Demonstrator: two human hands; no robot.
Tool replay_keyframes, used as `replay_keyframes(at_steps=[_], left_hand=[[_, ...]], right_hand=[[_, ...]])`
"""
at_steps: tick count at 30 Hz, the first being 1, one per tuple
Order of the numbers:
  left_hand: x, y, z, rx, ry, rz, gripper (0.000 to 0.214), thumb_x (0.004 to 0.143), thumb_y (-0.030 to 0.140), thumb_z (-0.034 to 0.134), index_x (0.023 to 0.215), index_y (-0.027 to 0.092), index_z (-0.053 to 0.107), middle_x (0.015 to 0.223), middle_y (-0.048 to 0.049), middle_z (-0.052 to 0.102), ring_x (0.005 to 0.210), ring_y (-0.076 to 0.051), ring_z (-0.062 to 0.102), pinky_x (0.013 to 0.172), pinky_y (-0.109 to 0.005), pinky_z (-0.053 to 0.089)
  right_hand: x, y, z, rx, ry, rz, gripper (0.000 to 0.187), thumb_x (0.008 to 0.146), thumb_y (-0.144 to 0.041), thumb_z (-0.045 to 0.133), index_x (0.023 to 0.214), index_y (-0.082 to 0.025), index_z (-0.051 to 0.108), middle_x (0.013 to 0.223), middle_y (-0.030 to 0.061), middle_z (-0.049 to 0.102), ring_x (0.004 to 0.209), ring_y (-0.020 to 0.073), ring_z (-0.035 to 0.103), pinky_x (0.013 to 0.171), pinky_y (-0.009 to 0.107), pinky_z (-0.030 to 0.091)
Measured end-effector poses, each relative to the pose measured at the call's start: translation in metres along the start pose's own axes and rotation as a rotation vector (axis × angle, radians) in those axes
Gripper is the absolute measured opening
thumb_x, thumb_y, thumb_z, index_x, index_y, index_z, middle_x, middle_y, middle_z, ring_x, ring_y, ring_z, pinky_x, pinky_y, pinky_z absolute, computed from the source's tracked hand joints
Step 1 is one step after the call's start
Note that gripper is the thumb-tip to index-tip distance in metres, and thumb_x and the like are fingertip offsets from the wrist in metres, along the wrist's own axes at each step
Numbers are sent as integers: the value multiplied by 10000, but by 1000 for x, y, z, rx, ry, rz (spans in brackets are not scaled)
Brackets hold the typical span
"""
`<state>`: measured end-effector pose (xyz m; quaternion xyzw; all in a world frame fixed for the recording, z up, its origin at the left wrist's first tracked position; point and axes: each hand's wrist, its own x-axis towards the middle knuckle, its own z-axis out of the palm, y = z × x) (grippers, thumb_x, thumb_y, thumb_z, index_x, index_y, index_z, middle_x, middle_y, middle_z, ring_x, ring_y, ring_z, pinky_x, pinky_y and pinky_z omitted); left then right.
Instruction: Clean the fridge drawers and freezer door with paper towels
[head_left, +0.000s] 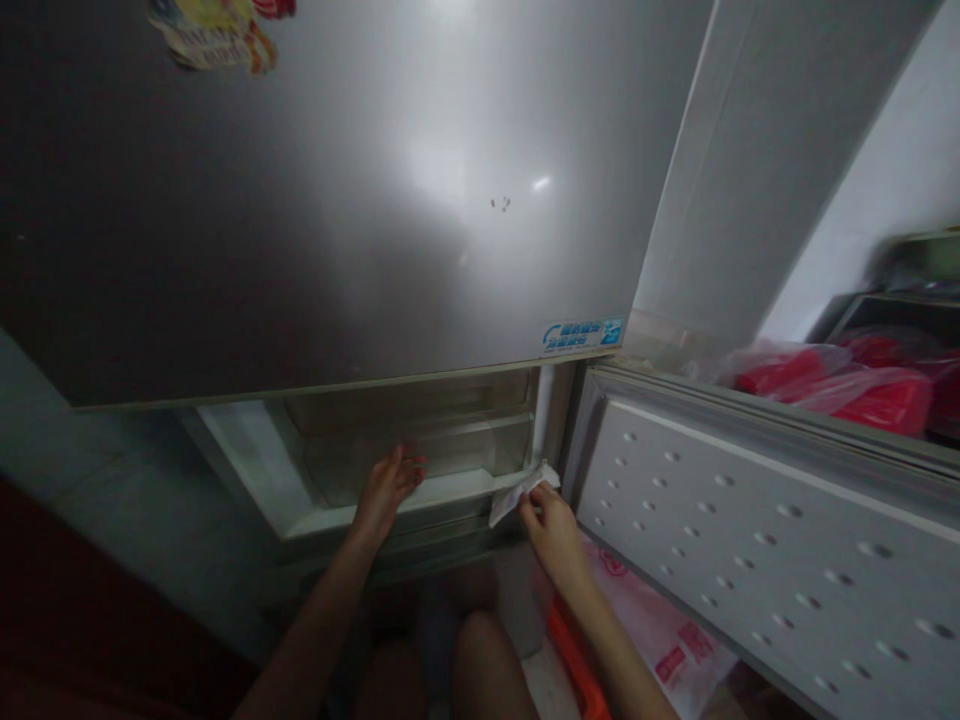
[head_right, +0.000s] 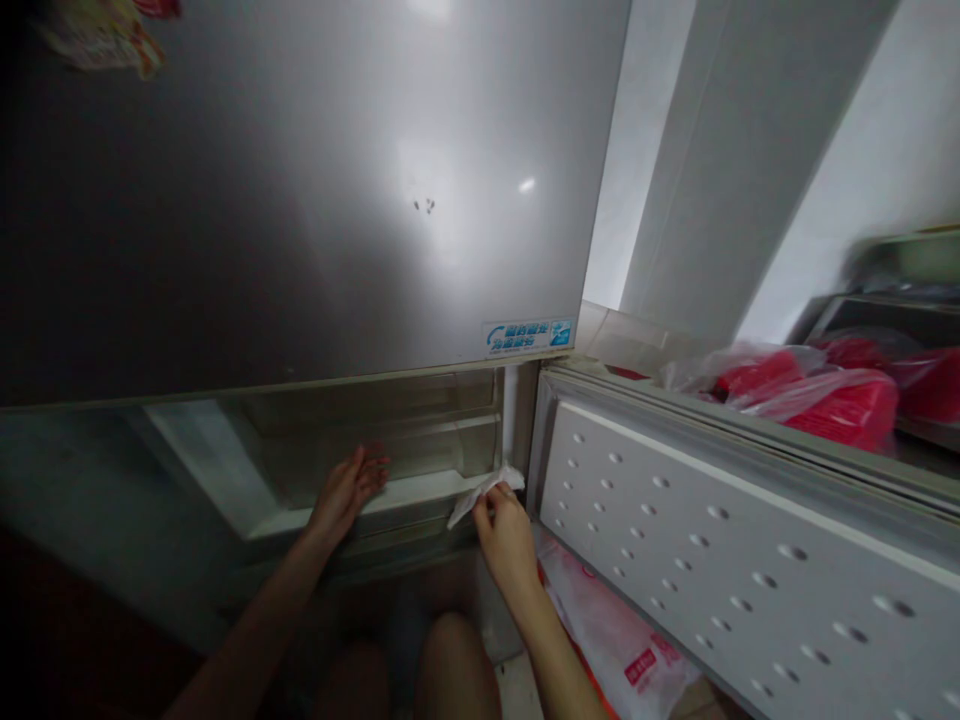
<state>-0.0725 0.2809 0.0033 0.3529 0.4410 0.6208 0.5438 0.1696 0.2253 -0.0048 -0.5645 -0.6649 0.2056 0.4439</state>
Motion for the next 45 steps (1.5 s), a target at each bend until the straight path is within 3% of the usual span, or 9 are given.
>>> replay_keyframes(at_steps=[6,11,19,25,30,33,37,45], left_hand=[[-4,-6,3,-103,21,32,517,585,572,754,827,121,674,726,-19,671,605,-89,606,600,-208,481],[-7,-8,7,-121,35,32,544,546,578,770,829,121,685,671,-9,669,565,-86,594,565,-202,468],[-5,-16,6,-135,97,118,512,554,577,767,772,119,696,648,-21,675,591,-91,601,606,-201,470],[-7,-17,9,-126,133,151,516,553,592,759,749,120,686,615,-16,660,569,-97,590,601,-216,465],[-12,-13,7,-107,44,112,539,634,614,697,860,125,666,622,-13,655,551,-116,592,557,-233,464],[-22,-11,1,-67,-1,65,613,657,654,650,966,125,643,631,-30,663,554,-141,604,561,-258,476],[-45,-15,-13,-40,55,-26,661,630,677,654,1006,134,624,638,-35,672,570,-158,620,586,-273,495],[-94,-40,-42,-40,128,-116,628,574,650,716,958,159,636,671,-32,691,643,-174,638,625,-271,508]], right_hand=[[0,-3,-4,-190,12,29,244,875,-231,370,702,-175,533,845,83,602,767,191,578,711,283,385],[-4,-1,-7,-155,44,36,236,885,-236,358,807,-161,567,897,82,604,815,195,589,727,275,403],[4,-6,-8,-205,104,-3,240,904,-251,353,826,-162,562,924,88,605,823,200,590,735,290,411],[21,-14,-13,-328,123,-42,199,897,-205,397,862,-157,587,948,78,623,870,205,601,754,290,422],[43,-33,-10,-482,107,-64,176,889,-199,439,890,-163,612,1062,67,602,838,188,607,685,279,434],[57,-39,0,-513,198,-101,176,887,-222,451,938,-165,609,1130,79,570,907,205,585,677,284,452],[68,-33,18,-493,321,-162,202,884,-233,470,1015,-149,598,1100,113,565,984,245,529,776,343,475],[54,-12,45,-422,411,-349,492,871,-345,556,1308,-136,469,1345,146,460,1190,291,379,989,477,383]])
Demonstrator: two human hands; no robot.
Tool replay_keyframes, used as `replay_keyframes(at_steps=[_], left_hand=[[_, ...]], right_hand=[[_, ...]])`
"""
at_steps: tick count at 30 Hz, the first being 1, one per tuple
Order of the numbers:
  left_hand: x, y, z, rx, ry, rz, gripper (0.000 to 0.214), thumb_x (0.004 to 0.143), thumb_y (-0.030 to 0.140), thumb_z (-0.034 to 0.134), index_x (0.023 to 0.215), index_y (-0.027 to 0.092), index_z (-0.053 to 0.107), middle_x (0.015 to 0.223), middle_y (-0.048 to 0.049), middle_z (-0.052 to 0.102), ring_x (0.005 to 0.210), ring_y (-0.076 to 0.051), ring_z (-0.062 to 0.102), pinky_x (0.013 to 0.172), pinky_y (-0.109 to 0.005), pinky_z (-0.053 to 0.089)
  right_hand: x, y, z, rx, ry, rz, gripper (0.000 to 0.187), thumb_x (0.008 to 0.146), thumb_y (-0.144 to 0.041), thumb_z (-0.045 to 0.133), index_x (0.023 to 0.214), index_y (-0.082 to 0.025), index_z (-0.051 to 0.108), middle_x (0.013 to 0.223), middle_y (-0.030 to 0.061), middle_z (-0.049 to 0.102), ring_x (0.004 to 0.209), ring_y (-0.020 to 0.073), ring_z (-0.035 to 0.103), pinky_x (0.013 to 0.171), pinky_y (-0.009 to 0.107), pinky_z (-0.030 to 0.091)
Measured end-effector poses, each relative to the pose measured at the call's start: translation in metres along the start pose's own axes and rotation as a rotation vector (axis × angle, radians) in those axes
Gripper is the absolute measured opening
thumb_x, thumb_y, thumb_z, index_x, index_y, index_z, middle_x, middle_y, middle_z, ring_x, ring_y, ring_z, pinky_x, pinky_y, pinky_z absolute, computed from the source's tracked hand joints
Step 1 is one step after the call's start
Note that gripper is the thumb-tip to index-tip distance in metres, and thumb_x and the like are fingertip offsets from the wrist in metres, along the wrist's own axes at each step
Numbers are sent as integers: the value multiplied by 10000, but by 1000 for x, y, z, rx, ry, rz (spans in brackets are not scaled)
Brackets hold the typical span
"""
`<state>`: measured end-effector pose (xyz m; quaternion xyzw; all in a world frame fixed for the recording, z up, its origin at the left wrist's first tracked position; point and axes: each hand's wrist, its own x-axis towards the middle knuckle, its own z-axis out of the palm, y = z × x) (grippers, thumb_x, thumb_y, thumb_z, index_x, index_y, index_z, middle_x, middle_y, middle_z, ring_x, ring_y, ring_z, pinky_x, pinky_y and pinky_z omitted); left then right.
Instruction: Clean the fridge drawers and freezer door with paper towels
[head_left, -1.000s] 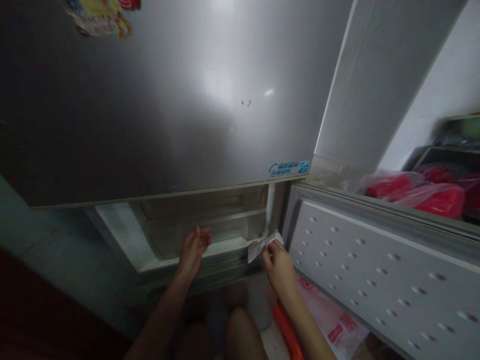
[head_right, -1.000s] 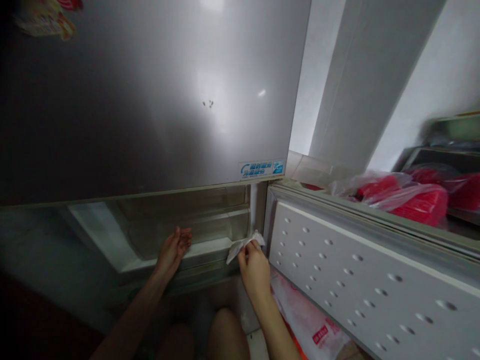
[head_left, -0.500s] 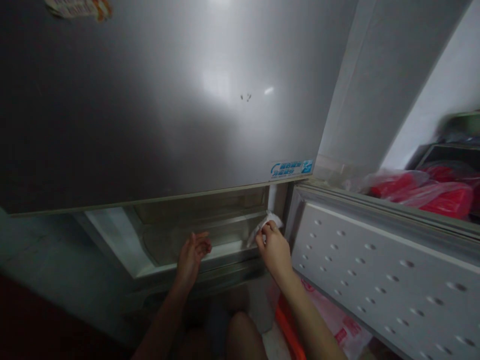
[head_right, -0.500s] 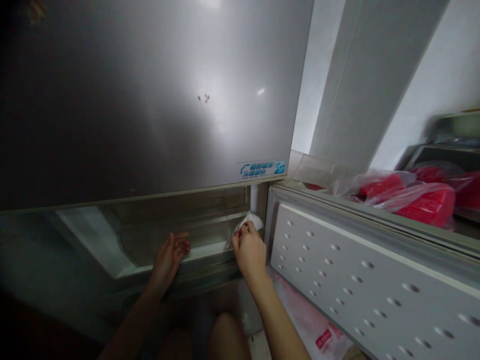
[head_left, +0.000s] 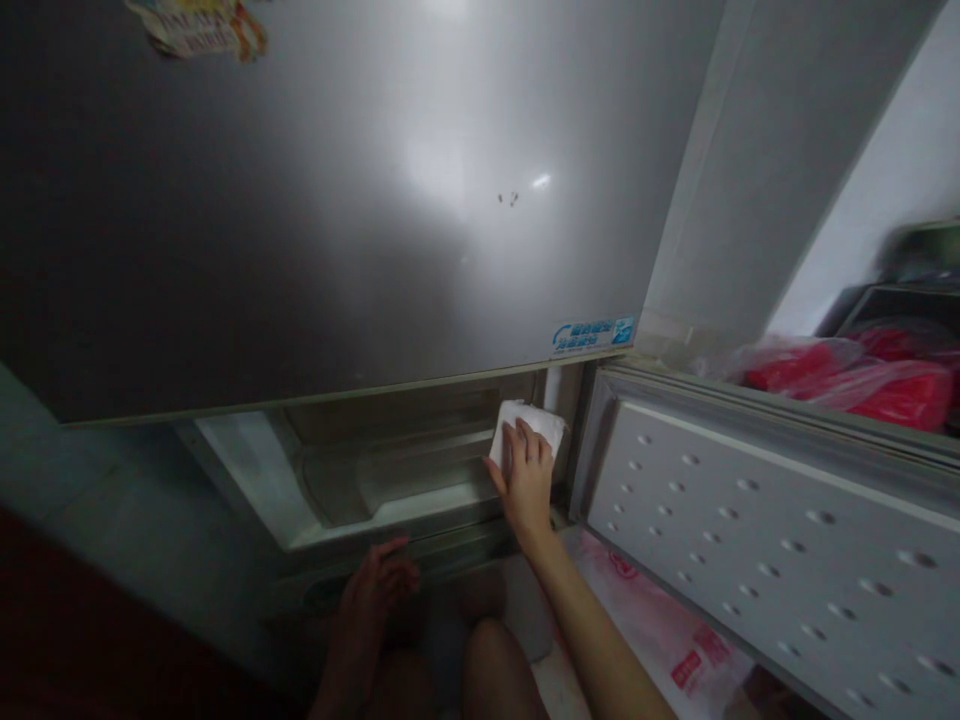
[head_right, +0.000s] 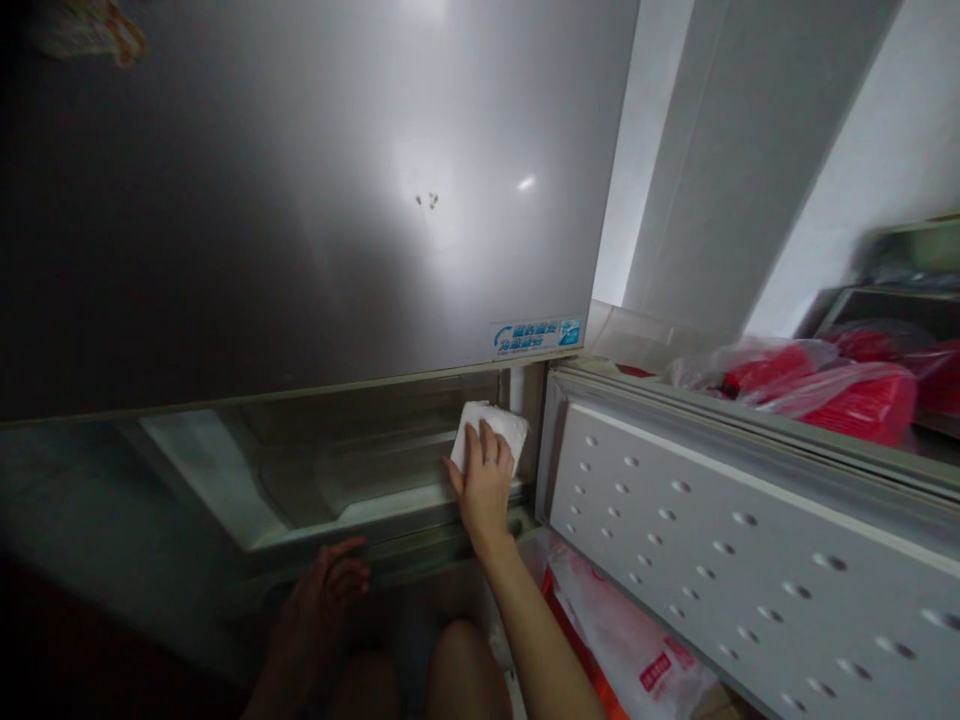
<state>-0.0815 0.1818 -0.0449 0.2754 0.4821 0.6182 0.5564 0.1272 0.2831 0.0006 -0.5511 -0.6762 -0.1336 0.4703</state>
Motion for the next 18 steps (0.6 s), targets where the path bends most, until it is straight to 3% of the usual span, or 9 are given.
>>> replay_keyframes(at_steps=[4,8,12,18], left_hand=[[-13,-9,-6,31,-23,-29,594,532,635,748,881,162,660,610,-37,673,575,-177,612,568,-279,486],[-24,-17,-9,80,-30,2,534,582,617,730,877,175,675,638,-39,683,608,-169,614,600,-267,491],[-30,-21,-12,110,-41,17,462,640,585,709,875,187,693,667,-35,687,637,-160,622,633,-255,498],[-34,-15,-12,151,-53,53,449,686,605,659,883,203,685,671,-26,682,659,-167,629,654,-256,505]], right_hand=[[-9,1,6,-34,-24,-46,638,832,-335,610,1397,-150,377,1457,134,348,1233,312,328,1014,488,360],[-14,2,10,-50,-33,-56,684,830,-231,573,1448,-164,287,1512,129,247,1270,312,293,1030,502,342],[-15,3,9,-55,-61,-41,658,810,-103,480,1443,-155,308,1521,123,232,1279,299,293,1050,500,321],[-13,7,12,-53,-52,-61,664,818,-121,441,1458,-183,275,1523,94,241,1372,302,199,1096,557,231]])
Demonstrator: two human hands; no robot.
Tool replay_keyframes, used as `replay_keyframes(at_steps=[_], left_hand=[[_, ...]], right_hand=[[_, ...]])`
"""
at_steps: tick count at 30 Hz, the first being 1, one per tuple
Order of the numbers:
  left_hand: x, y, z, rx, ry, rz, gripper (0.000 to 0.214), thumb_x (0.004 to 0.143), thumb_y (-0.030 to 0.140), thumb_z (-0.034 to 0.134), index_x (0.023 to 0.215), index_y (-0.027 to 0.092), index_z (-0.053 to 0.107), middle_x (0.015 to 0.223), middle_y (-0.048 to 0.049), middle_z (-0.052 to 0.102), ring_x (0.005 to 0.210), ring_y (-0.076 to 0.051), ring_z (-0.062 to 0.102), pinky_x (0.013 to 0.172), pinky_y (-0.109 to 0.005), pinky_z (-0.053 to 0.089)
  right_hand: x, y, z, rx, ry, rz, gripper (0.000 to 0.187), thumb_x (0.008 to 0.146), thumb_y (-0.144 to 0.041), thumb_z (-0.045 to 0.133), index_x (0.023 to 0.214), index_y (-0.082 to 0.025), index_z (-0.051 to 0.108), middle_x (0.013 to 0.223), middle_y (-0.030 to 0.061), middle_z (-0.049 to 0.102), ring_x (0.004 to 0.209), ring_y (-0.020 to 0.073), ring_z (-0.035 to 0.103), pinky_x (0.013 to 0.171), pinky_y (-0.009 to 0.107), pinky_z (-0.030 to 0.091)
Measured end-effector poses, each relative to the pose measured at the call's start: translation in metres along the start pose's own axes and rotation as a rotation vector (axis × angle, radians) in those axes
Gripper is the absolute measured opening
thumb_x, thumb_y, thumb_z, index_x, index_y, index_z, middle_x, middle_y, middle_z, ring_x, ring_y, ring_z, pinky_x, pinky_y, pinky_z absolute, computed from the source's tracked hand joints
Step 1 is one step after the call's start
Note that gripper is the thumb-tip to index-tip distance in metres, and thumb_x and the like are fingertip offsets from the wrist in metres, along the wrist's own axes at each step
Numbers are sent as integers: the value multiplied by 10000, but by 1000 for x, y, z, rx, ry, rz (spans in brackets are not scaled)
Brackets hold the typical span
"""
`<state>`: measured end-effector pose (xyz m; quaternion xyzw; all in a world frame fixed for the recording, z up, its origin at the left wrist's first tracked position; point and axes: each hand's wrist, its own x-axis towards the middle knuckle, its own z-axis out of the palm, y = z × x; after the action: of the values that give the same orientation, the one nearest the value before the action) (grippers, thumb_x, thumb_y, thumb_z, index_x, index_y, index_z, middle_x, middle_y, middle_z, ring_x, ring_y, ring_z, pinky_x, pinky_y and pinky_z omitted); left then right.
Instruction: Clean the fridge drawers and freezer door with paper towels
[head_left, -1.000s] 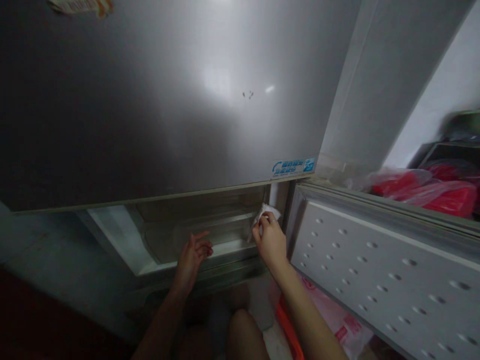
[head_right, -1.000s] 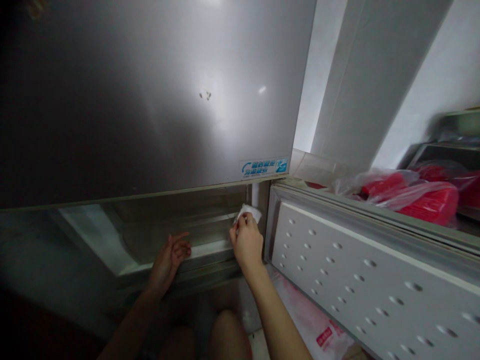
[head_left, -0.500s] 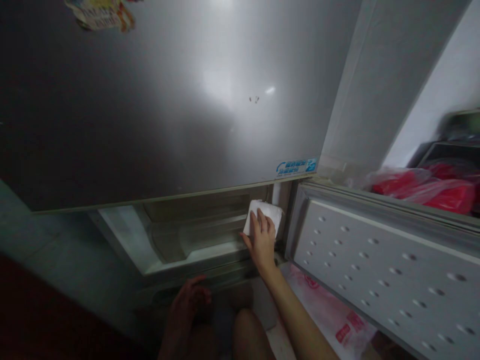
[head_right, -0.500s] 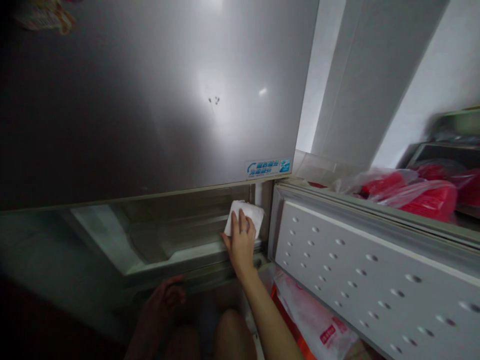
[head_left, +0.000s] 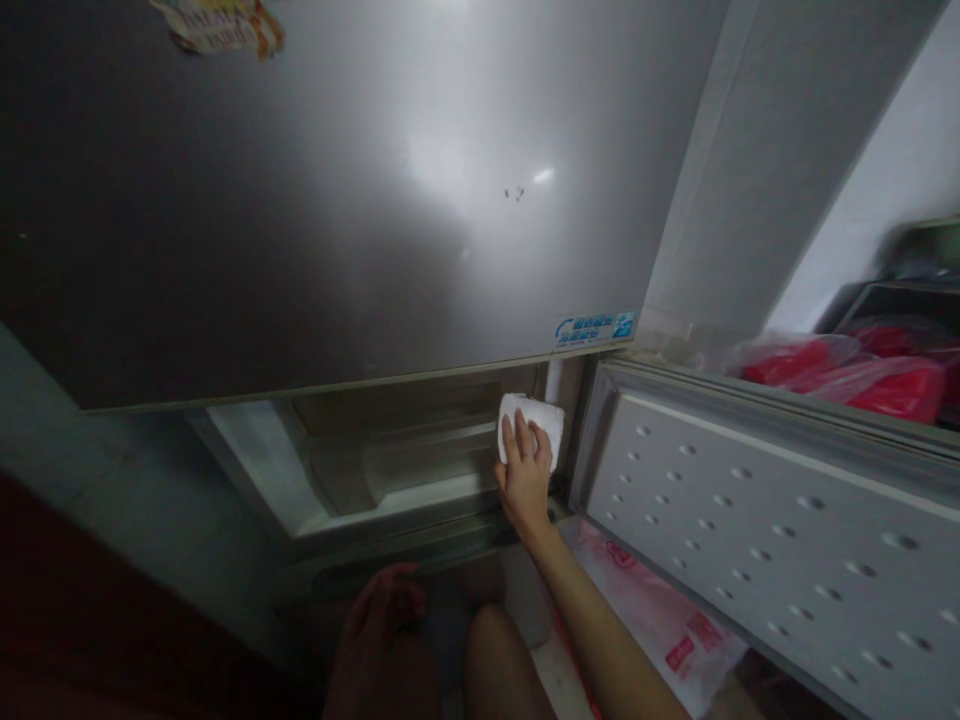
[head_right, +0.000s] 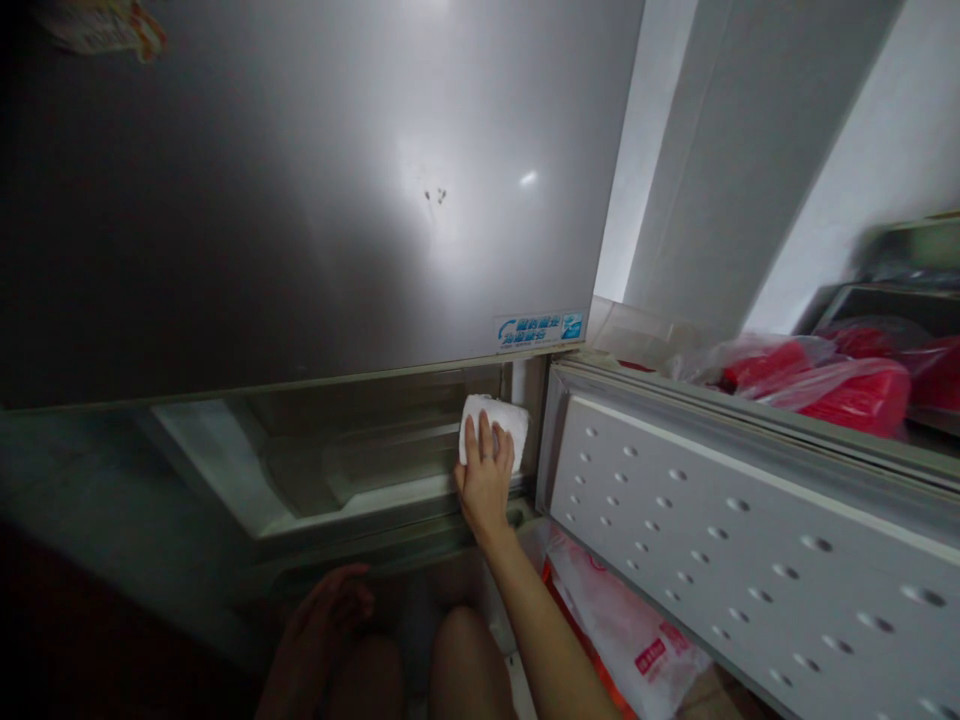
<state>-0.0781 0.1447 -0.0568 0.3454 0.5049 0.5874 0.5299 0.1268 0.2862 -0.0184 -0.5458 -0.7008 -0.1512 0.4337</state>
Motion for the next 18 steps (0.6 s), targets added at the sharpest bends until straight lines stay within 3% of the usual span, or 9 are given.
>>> replay_keyframes(at_steps=[5,10,15,18], left_hand=[[0,28,-4,247,56,141,466,772,629,538,934,210,660,740,-25,695,736,-177,632,723,-251,492],[7,57,-19,327,192,274,424,814,597,500,973,226,627,795,-9,706,811,-177,641,823,-246,464],[2,57,-12,353,170,273,448,800,616,497,946,217,638,762,-19,703,776,-190,642,781,-260,485],[-7,49,-7,416,131,248,481,777,654,492,910,223,661,756,-29,709,765,-209,648,755,-281,501]], right_hand=[[6,6,2,35,-64,-48,715,801,-78,395,1481,-159,188,1547,80,162,1436,274,1,1139,554,138],[5,-6,7,62,-54,-23,657,819,-68,359,1463,-119,239,1549,95,145,1434,248,-64,1147,545,122],[4,-45,13,116,-125,-88,729,768,-42,402,1468,-163,240,1550,58,152,1432,238,-88,1151,535,133],[5,-49,11,124,-149,-145,720,767,-47,408,1460,-184,266,1541,34,190,1437,228,-61,1152,540,128]])
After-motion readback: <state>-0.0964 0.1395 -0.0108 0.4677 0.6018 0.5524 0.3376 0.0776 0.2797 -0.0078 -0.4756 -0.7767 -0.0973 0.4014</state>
